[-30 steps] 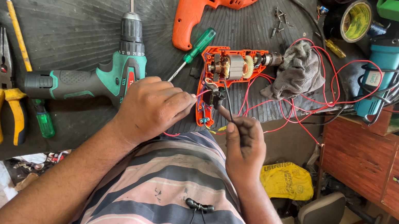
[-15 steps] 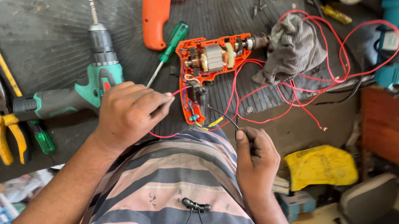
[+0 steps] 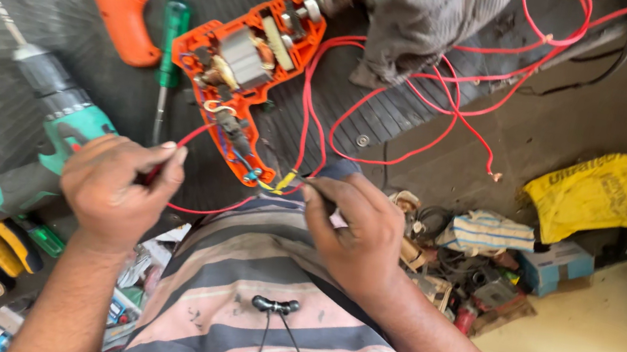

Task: The person repairs a disassembled cordless drill on a workbench, handling its open housing, motor and red wires, reconnecting the switch and wiring by hand, and using pliers to work on the components before adjusting the drill parts.

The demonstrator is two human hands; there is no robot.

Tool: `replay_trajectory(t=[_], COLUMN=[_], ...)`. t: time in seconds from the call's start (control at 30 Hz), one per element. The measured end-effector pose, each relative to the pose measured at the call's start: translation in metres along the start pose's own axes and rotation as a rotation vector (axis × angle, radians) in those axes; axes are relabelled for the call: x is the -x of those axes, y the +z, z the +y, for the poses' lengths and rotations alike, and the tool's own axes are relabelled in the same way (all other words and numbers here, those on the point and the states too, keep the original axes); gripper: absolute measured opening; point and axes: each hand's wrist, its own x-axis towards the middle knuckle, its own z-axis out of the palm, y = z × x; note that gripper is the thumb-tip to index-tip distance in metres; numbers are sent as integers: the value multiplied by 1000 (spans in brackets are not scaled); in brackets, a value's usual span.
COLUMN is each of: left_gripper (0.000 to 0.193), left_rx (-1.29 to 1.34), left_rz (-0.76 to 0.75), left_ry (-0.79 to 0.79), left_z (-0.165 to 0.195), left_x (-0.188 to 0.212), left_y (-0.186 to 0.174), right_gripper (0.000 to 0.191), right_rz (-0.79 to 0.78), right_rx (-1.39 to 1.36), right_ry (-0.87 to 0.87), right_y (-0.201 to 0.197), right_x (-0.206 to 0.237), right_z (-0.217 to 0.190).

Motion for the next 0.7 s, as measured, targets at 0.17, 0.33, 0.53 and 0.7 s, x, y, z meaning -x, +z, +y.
replay_trajectory(t=[0.17, 0.33, 0.53, 0.7], left_gripper=[19, 19, 19, 21], left_rx=[-29, -49, -55, -50], left_rz=[-37, -43, -56, -49], left_ry=[-52, -96, -126, -96], left_z=[2, 5, 1, 1], left_x=[13, 16, 17, 21], left_y=[17, 24, 26, 24], right_gripper=[15, 18, 18, 18], right_rz=[-57, -48, -65, -82], right_rx=[-108, -119, -158, -143], right_ry=[-94, -165, -162, -172], right_y=[-10, -11, -13, -11], right_x=[4, 3, 2, 3], right_z=[22, 35, 38, 39])
